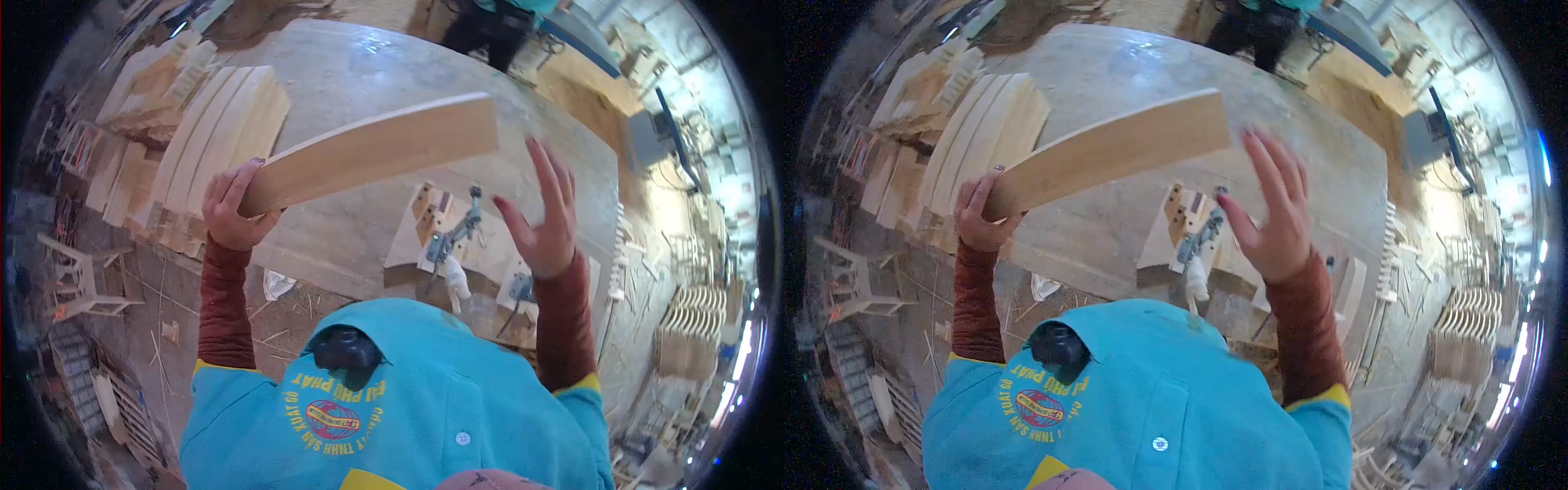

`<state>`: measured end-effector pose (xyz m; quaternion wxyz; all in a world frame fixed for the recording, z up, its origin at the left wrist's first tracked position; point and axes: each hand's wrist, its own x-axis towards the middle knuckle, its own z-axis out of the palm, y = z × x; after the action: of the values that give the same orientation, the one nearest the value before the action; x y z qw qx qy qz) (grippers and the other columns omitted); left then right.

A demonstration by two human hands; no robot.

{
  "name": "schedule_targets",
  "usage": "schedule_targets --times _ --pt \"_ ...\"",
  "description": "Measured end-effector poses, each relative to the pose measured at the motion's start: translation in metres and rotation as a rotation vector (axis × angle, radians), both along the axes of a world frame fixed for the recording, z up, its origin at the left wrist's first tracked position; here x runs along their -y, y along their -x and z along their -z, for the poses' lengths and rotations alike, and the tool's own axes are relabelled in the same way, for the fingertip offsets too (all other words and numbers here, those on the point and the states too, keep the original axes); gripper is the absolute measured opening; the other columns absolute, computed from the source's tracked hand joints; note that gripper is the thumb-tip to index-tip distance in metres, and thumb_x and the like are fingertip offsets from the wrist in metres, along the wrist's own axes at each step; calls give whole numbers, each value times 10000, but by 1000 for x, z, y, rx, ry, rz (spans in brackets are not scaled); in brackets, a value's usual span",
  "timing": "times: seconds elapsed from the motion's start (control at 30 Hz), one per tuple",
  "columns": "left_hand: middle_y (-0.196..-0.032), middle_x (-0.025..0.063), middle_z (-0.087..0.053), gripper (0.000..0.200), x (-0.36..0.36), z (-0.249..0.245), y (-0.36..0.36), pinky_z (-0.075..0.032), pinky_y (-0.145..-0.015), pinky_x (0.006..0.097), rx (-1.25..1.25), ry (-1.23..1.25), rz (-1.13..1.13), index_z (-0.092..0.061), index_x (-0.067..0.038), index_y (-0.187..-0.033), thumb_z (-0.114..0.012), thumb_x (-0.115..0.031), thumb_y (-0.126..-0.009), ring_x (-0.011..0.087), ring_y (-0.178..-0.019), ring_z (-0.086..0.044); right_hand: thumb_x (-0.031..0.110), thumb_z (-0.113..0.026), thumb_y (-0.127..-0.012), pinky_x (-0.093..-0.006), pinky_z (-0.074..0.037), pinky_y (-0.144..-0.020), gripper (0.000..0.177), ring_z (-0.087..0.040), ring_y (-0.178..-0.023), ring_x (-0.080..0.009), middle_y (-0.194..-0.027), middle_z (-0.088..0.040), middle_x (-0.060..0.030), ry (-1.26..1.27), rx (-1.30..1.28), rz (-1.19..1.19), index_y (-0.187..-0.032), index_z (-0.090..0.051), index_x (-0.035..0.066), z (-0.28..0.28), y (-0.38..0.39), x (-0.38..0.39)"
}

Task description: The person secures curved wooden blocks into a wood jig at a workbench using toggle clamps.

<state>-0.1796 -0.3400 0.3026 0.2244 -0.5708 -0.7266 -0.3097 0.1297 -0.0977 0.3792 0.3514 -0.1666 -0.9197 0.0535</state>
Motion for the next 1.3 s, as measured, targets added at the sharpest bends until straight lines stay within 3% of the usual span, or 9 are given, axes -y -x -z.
schedule_targets --times 0.1,0.17,0.37,0.5,0.73,0.87,1.07,1.2,1.3 --pt "-1003 94 -627 587 -14 -17 -14 -455 -786 369 -69 33 152 -591 -60 -1077 -751 -152 -520 259 -886 -594 191 -744 -686 -393 -447 -834 609 -561 -974 -303 -1083 -584 -143 -15 239 -117 -1239 -506 98 -17 21 -11" --pt "-1020 98 -627 571 -20 -20 -20 -439 -827 382 -90 62 229 -594 -58 -1071 -754 -157 -532 268 -929 -588 208 -739 -699 -376 -460 -805 569 -577 -937 -296 -1040 -585 -162 260 478 -253 -1193 -522 31 -6 21 -20" --pt "-1197 127 -551 555 -60 -9 -22 -321 -1005 425 -89 -83 165 -544 -36 -1170 -743 -160 -667 327 -1142 -476 313 -689 -746 -384 -472 -733 398 -581 -822 -331 -884 -589 -173 433 295 -282 -1013 -590 34 25 -23 -33" --pt "-1322 139 -453 575 -80 2 -40 -241 -1069 380 45 -101 29 -457 -12 -1275 -706 -106 -765 281 -1248 -378 237 -646 -777 -317 -478 -752 356 -604 -836 -223 -896 -610 -146 543 124 74 -1036 -581 2 12 -110 -50" --pt "-1319 136 -458 510 -81 76 -124 -235 -1068 405 1226 386 436 -457 -17 -1275 -605 -185 -817 260 -1277 -356 197 -578 -873 -264 -453 -644 386 -517 -682 -95 -798 -584 -31 763 -354 766 -1217 -519 32 55 -312 -31" --pt "-1324 186 -432 628 -96 85 -198 -228 -1067 419 621 524 943 -424 -10 -1297 -653 -300 -790 300 -1295 -324 432 -584 -832 -296 -411 -576 486 -450 -599 -108 -663 -548 -8 680 -82 1400 -1209 -572 125 107 -393 -14" --pt "-1064 150 -570 391 -105 142 -247 -374 -964 410 976 403 628 -532 -11 -1070 -654 -283 -817 277 -1085 -515 365 -600 -828 -331 -484 -815 411 -639 -887 -260 -957 -651 -190 950 -58 1317 -1174 -593 144 224 -432 8" --pt "-792 73 -533 287 -119 128 -247 -442 -865 375 845 346 739 -521 -29 -776 -637 -284 -835 202 -807 -549 325 -591 -836 -355 -470 -838 412 -612 -942 -319 -1035 -626 -195 831 -144 1246 -1204 -562 141 263 -421 21" --pt "-798 73 -536 292 -118 127 -246 -449 -849 372 896 365 687 -521 -27 -763 -627 -287 -843 205 -815 -551 342 -559 -855 -350 -462 -839 453 -594 -979 -327 -1068 -607 -197 724 -204 1128 -1266 -495 165 318 -441 24"
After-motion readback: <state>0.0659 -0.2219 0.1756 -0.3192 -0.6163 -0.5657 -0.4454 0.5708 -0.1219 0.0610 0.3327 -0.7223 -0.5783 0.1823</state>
